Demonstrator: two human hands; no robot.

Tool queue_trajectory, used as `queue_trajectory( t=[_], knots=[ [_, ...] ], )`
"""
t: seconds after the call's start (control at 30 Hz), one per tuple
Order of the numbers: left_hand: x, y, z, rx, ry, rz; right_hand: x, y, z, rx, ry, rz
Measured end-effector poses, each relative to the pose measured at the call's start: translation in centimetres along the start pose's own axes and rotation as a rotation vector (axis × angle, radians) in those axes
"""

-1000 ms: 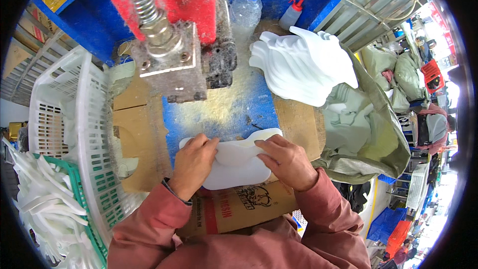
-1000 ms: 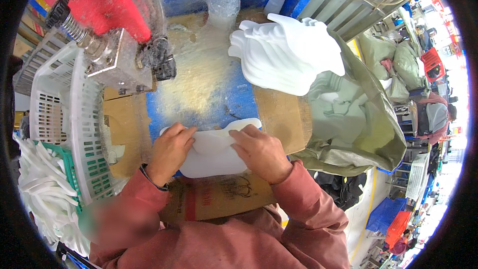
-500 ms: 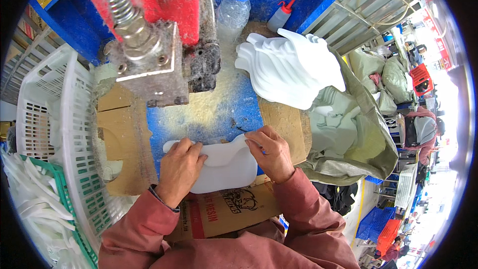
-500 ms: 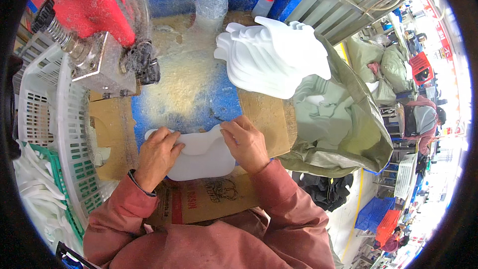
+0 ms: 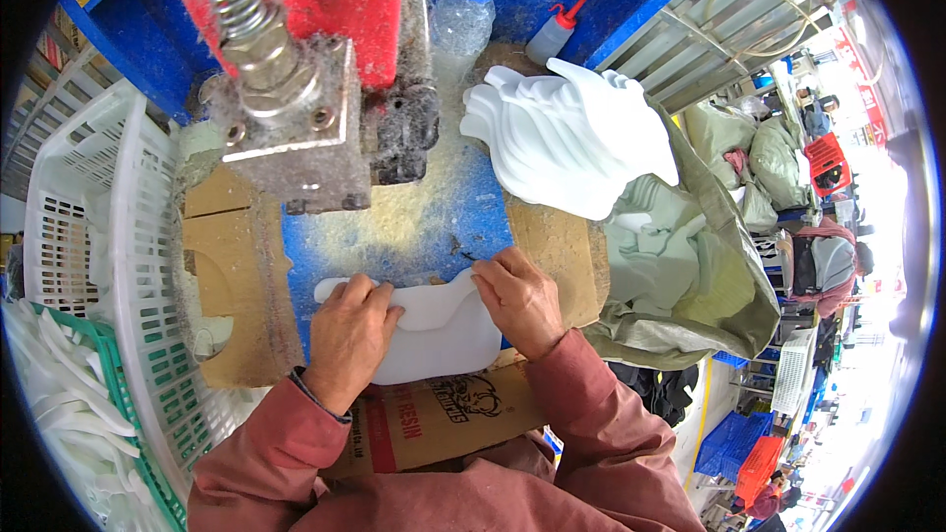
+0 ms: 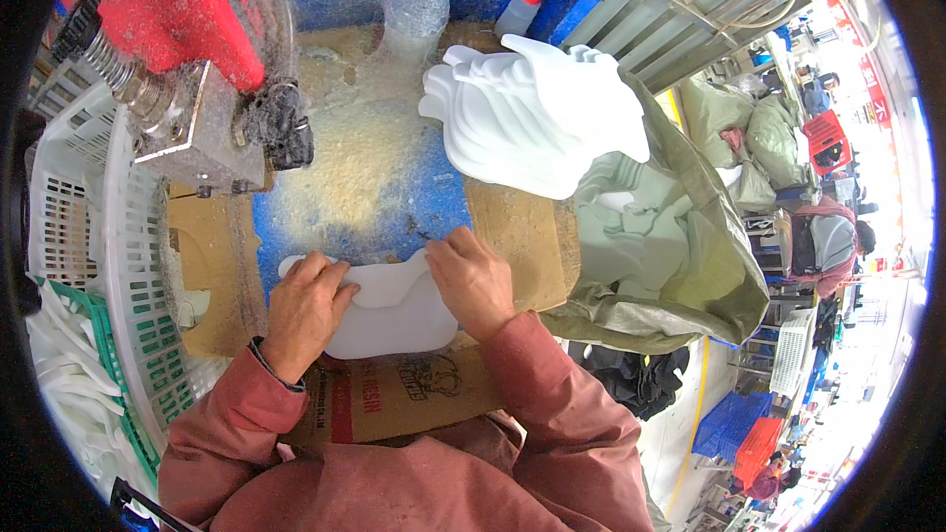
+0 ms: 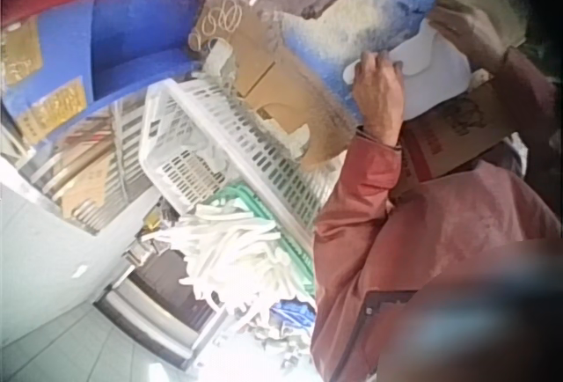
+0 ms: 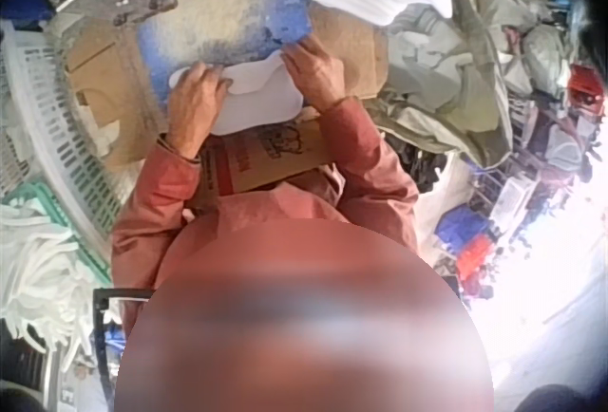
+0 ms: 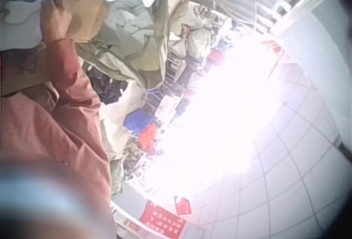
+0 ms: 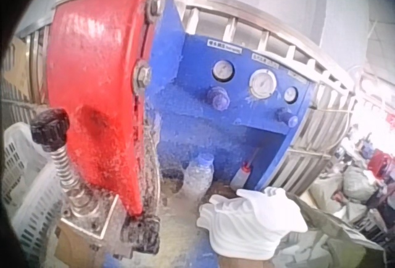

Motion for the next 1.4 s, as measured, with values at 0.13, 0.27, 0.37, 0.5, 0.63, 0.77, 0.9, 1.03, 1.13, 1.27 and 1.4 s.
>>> queue_trajectory(
  t=[0.13,0.27,0.37,0.5,0.63,0.77,0.9,1.03,1.13,1.27,1.4],
  knots=[
    [-0.1,0.2,0.0,-0.009,-0.004,-0.004,-0.2,0.4,-0.2,0.093,-0.027,-0.009],
    [-0.4,-0.4,0.3,-0.036,-0.005,-0.032,-0.4,0.5,-0.8,0.170,-0.084,-0.002],
    [-0.5,-1.2,1.3,-0.033,-0.019,-0.043,-0.6,0.2,-0.8,0.202,-0.066,-0.011],
    [-1.2,-0.4,5.0,0.092,0.116,-0.008,-0.6,-0.2,-0.6,0.181,-0.010,0.002],
    [-2.7,2.7,5.9,0.187,0.161,-0.030,0.0,-1.3,0.4,0.040,0.058,0.051],
    [-2.6,4.0,5.2,0.223,0.150,-0.011,1.3,-1.9,3.0,-0.293,0.220,0.019],
    [-2.4,4.4,5.2,0.186,0.159,-0.010,2.3,-1.4,5.3,-0.498,0.394,-0.006],
    [-2.5,4.6,5.2,0.192,0.140,-0.012,2.6,-0.4,6.8,-0.602,0.565,-0.032],
    [-2.6,4.6,5.1,0.193,0.139,-0.004,1.9,-1.3,5.6,-0.486,0.390,0.052],
    [-2.5,4.6,5.1,0.186,0.136,-0.008,1.3,-1.4,5.2,-0.413,0.335,0.082],
    [-2.6,4.5,5.1,0.196,0.135,-0.005,0.8,-1.4,5.2,-0.375,0.300,0.118]
  ],
)
Point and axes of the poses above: each hand's wrist, its own x-axis away from the middle knuckle, its own y-axis out of the palm, z = x × y, the point moved 8 cm from there along -x, towards the middle knuckle, and after that the axes turned 7 degrees about y, right-handed, at the moved point
